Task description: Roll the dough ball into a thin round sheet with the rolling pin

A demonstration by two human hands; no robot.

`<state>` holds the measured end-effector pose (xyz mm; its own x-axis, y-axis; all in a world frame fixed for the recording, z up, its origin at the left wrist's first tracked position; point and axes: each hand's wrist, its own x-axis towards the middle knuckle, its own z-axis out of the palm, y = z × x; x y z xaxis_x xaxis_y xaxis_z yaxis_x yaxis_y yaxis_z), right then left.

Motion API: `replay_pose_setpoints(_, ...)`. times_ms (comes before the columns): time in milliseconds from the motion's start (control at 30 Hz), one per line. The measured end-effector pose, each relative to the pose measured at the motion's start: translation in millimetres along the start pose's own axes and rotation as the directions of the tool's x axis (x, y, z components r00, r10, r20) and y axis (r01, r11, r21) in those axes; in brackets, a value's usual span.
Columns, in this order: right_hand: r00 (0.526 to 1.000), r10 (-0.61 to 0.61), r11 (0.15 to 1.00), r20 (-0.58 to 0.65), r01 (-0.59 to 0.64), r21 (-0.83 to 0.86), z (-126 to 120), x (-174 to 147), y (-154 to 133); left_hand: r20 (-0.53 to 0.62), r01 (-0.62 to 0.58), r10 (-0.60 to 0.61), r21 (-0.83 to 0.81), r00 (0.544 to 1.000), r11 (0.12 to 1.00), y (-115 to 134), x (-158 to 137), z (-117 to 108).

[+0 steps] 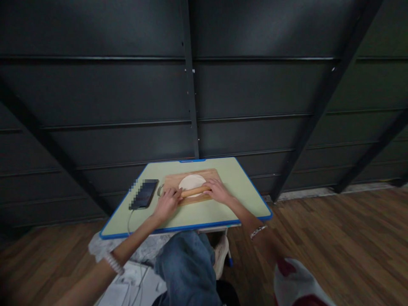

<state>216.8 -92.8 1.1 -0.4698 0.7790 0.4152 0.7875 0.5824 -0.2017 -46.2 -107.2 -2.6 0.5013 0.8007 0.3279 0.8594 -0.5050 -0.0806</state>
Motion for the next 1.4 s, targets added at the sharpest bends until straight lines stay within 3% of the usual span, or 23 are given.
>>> replay_pose_setpoints(200, 1.000, 0.024, 0.999, 0.016, -0.023, -0.037, 1.8, -4.0, -6.1, -0.078, 0.088, -0.087, 0.008, 0.993, 0.996, 19.8, -7.0, 7.8)
replay_pose_setpoints(333, 0.998, 0.037, 0.993, 0.046, -0.031, -0.115, 1.6, 11.4, -5.3, 0.002, 0.202, -0.202, -0.014, 0.979, 0.979, 25.9, 15.6, 4.6)
replay_pose_setpoints(467, 0.996, 0.059, 0.983, 0.065, -0.047, -0.179, 7.0, 32.4, 2.4, 0.100, 0.236, -0.232, -0.029, 0.968, 0.971, 15.3, 36.4, 4.9)
replay_pose_setpoints(667, 0.987, 0.126, 0.970, 0.096, -0.103, -0.218, 19.2, 62.4, 19.3, 0.049, 0.294, -0.292, -0.034, 0.955, 0.955, -4.0, 60.8, 14.1)
replay_pose_setpoints(900, 0.958, 0.221, 0.962, 0.180, -0.184, -0.201, 28.2, 97.4, 42.2, 0.189, 0.335, -0.315, -0.081, 0.930, 0.939, -26.9, 96.8, 23.3)
replay_pose_setpoints(1100, 0.938, 0.183, 0.966, 0.295, -0.115, -0.233, 36.5, 127.7, 56.1, 0.200, 0.355, -0.327, -0.123, 0.923, 0.927, -42.3, 116.9, 25.2)
replay_pose_setpoints(1233, 0.941, 0.245, 0.933, 0.234, -0.164, -0.320, 34.5, 140.4, 54.8, 0.193, 0.412, -0.390, -0.087, 0.900, 0.907, -47.0, 128.4, 26.0)
replay_pose_setpoints(1400, 0.939, 0.329, 0.896, 0.103, -0.276, -0.346, 30.2, 151.5, 50.0, 0.061, 0.442, -0.439, -0.036, 0.896, 0.896, -48.3, 137.1, 30.5)
